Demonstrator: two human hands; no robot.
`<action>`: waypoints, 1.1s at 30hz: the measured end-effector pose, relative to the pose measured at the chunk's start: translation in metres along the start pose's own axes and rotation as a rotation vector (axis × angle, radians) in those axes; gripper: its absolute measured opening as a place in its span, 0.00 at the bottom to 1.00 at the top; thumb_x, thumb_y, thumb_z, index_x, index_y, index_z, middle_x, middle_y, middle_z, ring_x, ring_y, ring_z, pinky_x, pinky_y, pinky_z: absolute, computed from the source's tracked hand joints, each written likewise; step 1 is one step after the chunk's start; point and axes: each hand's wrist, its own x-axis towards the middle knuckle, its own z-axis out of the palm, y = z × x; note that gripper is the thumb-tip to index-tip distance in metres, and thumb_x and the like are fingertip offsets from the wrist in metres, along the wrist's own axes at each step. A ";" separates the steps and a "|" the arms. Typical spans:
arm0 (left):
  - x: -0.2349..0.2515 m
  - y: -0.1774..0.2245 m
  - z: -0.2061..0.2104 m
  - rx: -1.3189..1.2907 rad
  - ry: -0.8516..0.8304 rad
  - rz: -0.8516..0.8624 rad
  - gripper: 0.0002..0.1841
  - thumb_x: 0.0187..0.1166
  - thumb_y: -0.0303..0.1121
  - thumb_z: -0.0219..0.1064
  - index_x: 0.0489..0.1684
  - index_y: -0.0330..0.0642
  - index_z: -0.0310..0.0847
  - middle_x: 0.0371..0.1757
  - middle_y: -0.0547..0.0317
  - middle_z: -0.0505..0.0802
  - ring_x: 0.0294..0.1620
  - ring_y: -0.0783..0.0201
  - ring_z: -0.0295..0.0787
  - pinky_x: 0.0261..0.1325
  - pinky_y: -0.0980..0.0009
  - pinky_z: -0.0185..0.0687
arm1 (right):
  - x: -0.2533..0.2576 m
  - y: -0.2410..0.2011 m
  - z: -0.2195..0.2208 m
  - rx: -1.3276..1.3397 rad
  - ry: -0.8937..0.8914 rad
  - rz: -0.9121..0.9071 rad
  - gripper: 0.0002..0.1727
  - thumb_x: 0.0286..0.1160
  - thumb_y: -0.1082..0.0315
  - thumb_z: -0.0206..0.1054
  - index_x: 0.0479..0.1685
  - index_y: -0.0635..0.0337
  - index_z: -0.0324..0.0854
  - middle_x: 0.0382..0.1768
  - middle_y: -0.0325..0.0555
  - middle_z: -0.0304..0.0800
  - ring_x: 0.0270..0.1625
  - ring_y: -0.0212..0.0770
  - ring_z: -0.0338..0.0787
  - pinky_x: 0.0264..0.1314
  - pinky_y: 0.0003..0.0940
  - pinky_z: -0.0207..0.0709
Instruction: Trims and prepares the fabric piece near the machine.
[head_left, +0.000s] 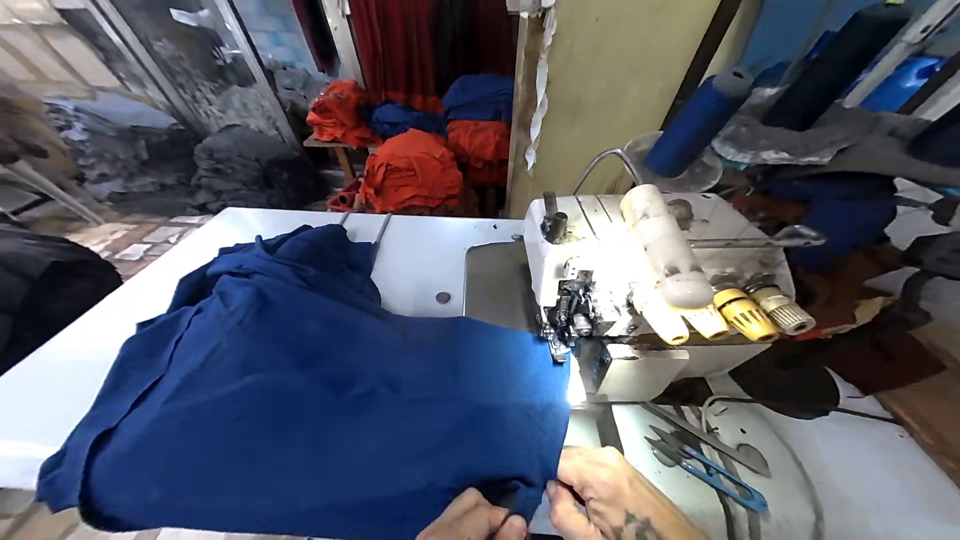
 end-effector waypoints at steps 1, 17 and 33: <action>-0.001 -0.004 -0.001 -0.041 -0.024 -0.036 0.13 0.84 0.32 0.66 0.37 0.30 0.92 0.35 0.47 0.92 0.40 0.65 0.89 0.47 0.71 0.84 | -0.002 0.004 0.001 0.055 -0.031 -0.007 0.15 0.80 0.66 0.56 0.27 0.61 0.84 0.25 0.48 0.87 0.30 0.40 0.88 0.31 0.37 0.79; 0.007 -0.018 0.032 -0.518 0.019 -0.322 0.07 0.83 0.27 0.66 0.39 0.36 0.90 0.28 0.65 0.91 0.21 0.76 0.80 0.25 0.78 0.78 | -0.027 0.019 -0.010 -0.091 0.023 0.138 0.17 0.88 0.58 0.56 0.43 0.55 0.90 0.36 0.42 0.93 0.42 0.37 0.92 0.45 0.36 0.85; -0.001 -0.019 0.036 -0.496 0.105 -0.237 0.10 0.81 0.30 0.68 0.35 0.34 0.92 0.35 0.60 0.92 0.31 0.74 0.86 0.34 0.78 0.83 | -0.080 0.001 -0.038 -0.643 -0.151 0.823 0.32 0.73 0.78 0.64 0.81 0.77 0.65 0.66 0.84 0.74 0.60 0.79 0.85 0.58 0.62 0.84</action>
